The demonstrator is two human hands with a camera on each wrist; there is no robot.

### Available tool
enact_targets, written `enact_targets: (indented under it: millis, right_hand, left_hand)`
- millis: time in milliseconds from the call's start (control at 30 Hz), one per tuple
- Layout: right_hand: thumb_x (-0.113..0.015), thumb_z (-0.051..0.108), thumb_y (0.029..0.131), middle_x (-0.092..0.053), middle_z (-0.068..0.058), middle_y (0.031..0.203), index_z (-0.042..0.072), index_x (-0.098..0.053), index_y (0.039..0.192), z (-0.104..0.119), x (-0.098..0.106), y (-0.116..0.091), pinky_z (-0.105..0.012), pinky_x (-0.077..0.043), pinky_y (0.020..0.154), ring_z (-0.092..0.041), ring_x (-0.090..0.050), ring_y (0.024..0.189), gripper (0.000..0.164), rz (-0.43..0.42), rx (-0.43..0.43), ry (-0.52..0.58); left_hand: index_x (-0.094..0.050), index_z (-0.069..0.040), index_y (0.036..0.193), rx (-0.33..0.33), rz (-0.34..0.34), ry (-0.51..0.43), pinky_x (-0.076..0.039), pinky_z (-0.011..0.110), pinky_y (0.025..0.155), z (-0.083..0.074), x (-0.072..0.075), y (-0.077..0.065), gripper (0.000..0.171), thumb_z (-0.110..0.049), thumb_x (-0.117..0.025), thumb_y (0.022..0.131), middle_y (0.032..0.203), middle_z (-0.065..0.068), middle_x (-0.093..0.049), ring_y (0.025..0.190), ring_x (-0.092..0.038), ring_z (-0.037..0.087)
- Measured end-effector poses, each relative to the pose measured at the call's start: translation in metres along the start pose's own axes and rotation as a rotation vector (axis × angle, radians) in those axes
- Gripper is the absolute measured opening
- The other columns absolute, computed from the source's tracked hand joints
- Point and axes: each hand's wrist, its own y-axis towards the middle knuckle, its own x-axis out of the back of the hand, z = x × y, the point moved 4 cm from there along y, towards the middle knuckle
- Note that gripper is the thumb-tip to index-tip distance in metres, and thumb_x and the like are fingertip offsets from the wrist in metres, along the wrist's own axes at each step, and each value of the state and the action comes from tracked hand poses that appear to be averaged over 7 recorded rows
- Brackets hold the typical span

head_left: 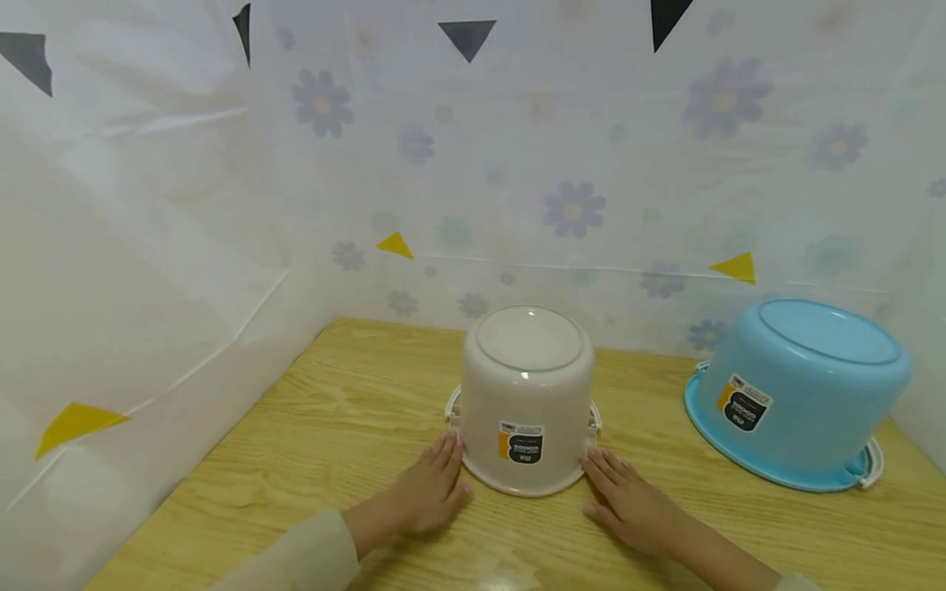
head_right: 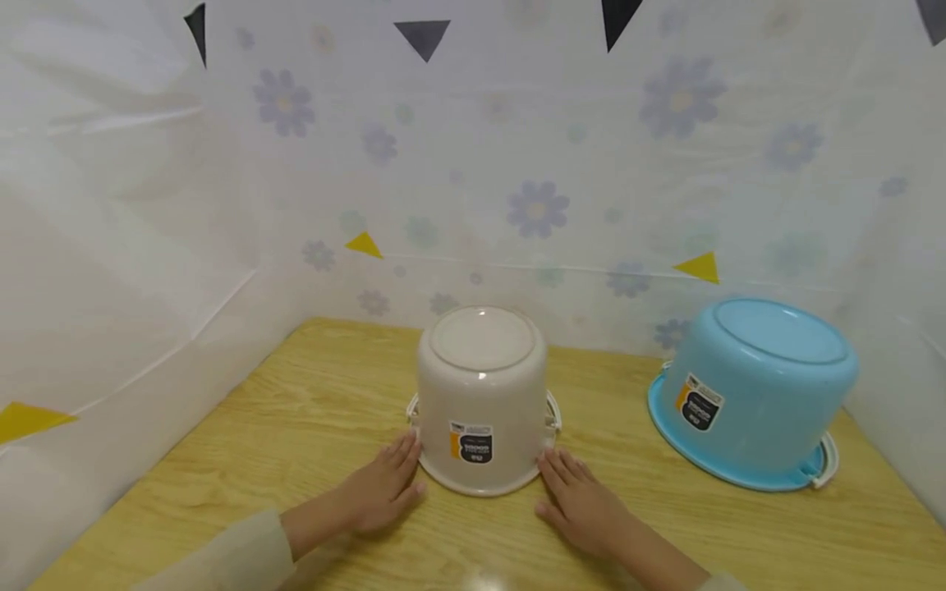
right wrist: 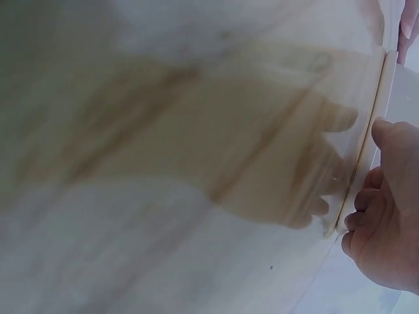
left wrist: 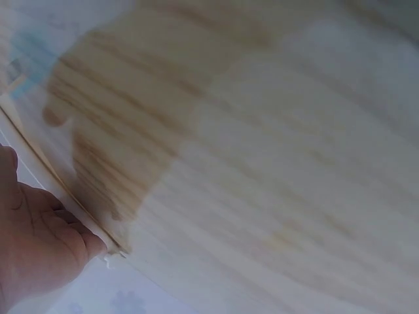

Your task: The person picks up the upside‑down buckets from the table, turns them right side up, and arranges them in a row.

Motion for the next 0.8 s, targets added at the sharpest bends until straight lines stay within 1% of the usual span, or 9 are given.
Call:
enact_targets:
  millis: [167, 333, 367, 400, 500, 567, 600, 633, 800]
  right_hand:
    - [-0.048, 0.038, 0.095, -0.038, -0.024, 0.143, -0.004, -0.04, 0.138, -0.001, 0.0, -0.003, -0.057, -0.03, 0.104, -0.044, -0.034, 0.131, 0.06, -0.016, -0.001, -0.018]
    - [-0.047, 0.039, 0.095, -0.037, -0.024, 0.143, -0.003, -0.039, 0.138, -0.002, 0.0, -0.005, -0.058, -0.031, 0.103, -0.045, -0.035, 0.13, 0.061, -0.012, 0.006, -0.005]
    - [-0.047, 0.04, 0.095, -0.037, -0.024, 0.144, -0.002, -0.039, 0.139, -0.002, 0.0, -0.006, -0.055, -0.03, 0.106, -0.044, -0.034, 0.131, 0.061, -0.01, -0.003, 0.007]
    - [-0.047, 0.04, 0.095, -0.037, -0.023, 0.145, -0.002, -0.039, 0.139, -0.003, 0.0, -0.006, -0.048, -0.026, 0.111, -0.044, -0.033, 0.132, 0.061, -0.008, -0.012, 0.023]
    - [-0.047, 0.04, 0.095, -0.037, -0.023, 0.144, -0.002, -0.039, 0.139, -0.003, 0.0, -0.008, -0.048, -0.025, 0.111, -0.044, -0.033, 0.132, 0.061, -0.007, -0.009, 0.022]
    - [-0.047, 0.04, 0.095, -0.037, -0.023, 0.144, -0.002, -0.039, 0.139, -0.003, 0.001, -0.009, -0.049, -0.025, 0.111, -0.044, -0.033, 0.132, 0.061, 0.0, -0.015, 0.029]
    - [-0.047, 0.04, 0.095, -0.038, -0.024, 0.143, -0.003, -0.039, 0.138, -0.002, 0.001, -0.009, -0.052, -0.027, 0.109, -0.045, -0.034, 0.131, 0.061, 0.003, -0.011, 0.024]
    - [-0.047, 0.04, 0.095, -0.038, -0.025, 0.143, -0.003, -0.039, 0.138, -0.002, 0.002, -0.01, -0.058, -0.03, 0.103, -0.046, -0.034, 0.13, 0.061, 0.008, -0.006, 0.015]
    - [-0.046, 0.043, 0.095, -0.038, -0.022, 0.144, -0.001, -0.039, 0.139, 0.0, 0.003, -0.013, -0.058, -0.029, 0.103, -0.043, -0.034, 0.132, 0.062, 0.029, -0.047, 0.032]
  left_hand:
    - [-0.021, 0.009, 0.143, -0.008, 0.004, 0.003, -0.022, 0.05, 0.114, -0.002, -0.002, 0.0, 0.066, -0.04, -0.03, 0.1, 0.152, 0.026, -0.015, 0.142, -0.016, 0.037]
    - [-0.021, 0.009, 0.143, -0.014, 0.008, 0.006, -0.022, 0.05, 0.114, -0.004, 0.0, 0.0, 0.066, -0.04, -0.03, 0.1, 0.152, 0.026, -0.014, 0.142, -0.016, 0.037]
    - [-0.021, 0.009, 0.143, -0.015, 0.011, 0.005, -0.022, 0.05, 0.114, -0.005, 0.0, 0.0, 0.066, -0.04, -0.029, 0.1, 0.152, 0.026, -0.014, 0.142, -0.016, 0.037]
    - [-0.021, 0.009, 0.143, -0.015, 0.013, 0.007, -0.022, 0.05, 0.114, -0.005, 0.0, -0.001, 0.066, -0.04, -0.029, 0.1, 0.152, 0.026, -0.014, 0.142, -0.016, 0.037]
    - [-0.021, 0.008, 0.144, -0.015, 0.018, 0.0, -0.022, 0.05, 0.113, -0.007, 0.001, -0.001, 0.066, -0.04, -0.03, 0.1, 0.152, 0.026, -0.014, 0.142, -0.016, 0.037]
    - [-0.02, 0.008, 0.144, -0.015, 0.02, -0.004, -0.022, 0.05, 0.114, -0.007, 0.001, -0.001, 0.066, -0.04, -0.03, 0.1, 0.152, 0.025, -0.014, 0.142, -0.016, 0.037]
    - [-0.02, 0.008, 0.144, -0.016, 0.022, -0.003, -0.022, 0.05, 0.114, -0.007, 0.001, -0.001, 0.066, -0.04, -0.03, 0.1, 0.152, 0.025, -0.013, 0.142, -0.016, 0.037]
    - [-0.02, 0.008, 0.144, -0.018, 0.024, -0.002, -0.022, 0.05, 0.114, -0.008, 0.001, -0.001, 0.066, -0.041, -0.029, 0.1, 0.152, 0.025, -0.013, 0.142, -0.015, 0.037]
    - [-0.018, 0.007, 0.145, -0.024, 0.039, 0.015, -0.021, 0.049, 0.114, -0.008, -0.001, -0.002, 0.067, -0.042, -0.028, 0.1, 0.153, 0.024, -0.011, 0.142, -0.014, 0.036]
